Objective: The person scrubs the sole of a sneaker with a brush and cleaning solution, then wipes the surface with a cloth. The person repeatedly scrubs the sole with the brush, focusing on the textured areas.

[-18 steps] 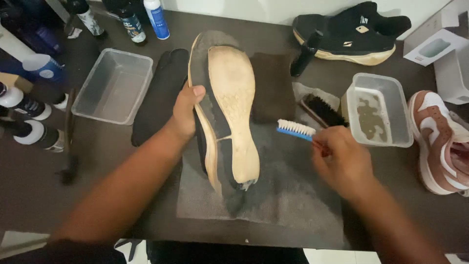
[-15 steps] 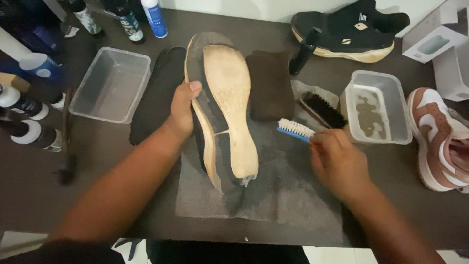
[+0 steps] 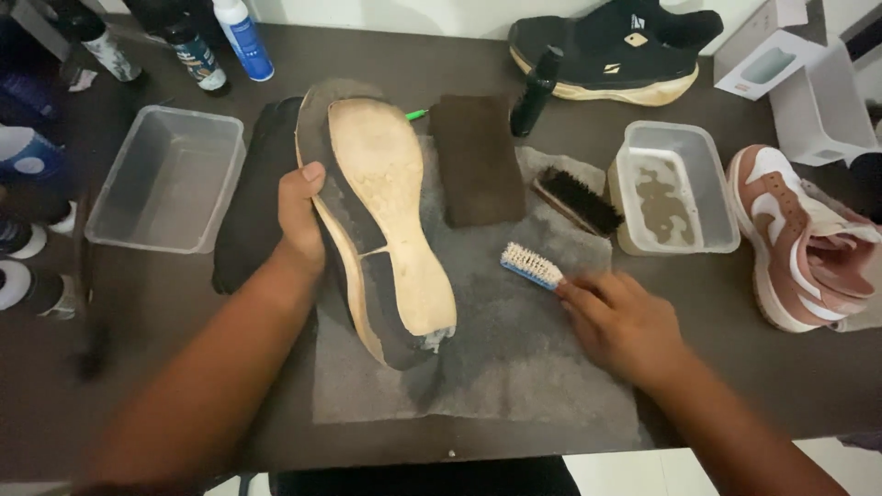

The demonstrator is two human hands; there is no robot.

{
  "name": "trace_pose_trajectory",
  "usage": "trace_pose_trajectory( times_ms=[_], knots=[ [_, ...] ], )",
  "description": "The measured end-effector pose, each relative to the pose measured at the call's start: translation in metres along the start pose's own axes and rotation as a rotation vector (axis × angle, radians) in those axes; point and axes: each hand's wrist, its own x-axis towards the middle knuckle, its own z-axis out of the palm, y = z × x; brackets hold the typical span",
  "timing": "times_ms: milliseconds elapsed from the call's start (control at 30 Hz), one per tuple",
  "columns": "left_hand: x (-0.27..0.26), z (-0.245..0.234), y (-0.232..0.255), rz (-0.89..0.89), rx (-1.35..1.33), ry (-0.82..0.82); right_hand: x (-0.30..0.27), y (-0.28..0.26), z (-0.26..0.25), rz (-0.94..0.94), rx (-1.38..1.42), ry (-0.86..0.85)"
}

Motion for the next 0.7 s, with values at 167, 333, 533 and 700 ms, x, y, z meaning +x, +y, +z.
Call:
trace_pose_trajectory(
  times_ms=[167, 333, 533, 700],
  knots=[
    [0.001, -0.021, -0.021, 0.015, -0.01, 0.177, 0.016, 0.008, -0.014, -0.04, -0.019, -0.005],
    [-0.003, -0.012, -0.035, 0.029, -0.064, 0.243, 0.075, 0.0, -0.026, -0.074, 0.003, 0.022],
    [0.014, -0.136, -0.075, -0.005, 0.037, 0.318, 0.147, -0.019, 0.003, -0.152, -0.155, -0.164],
    [0.02, -0.245, -0.124, -0.06, -0.095, 0.328, 0.177, -0.027, 0.008, -0.036, -0.242, -0.467]
  ],
)
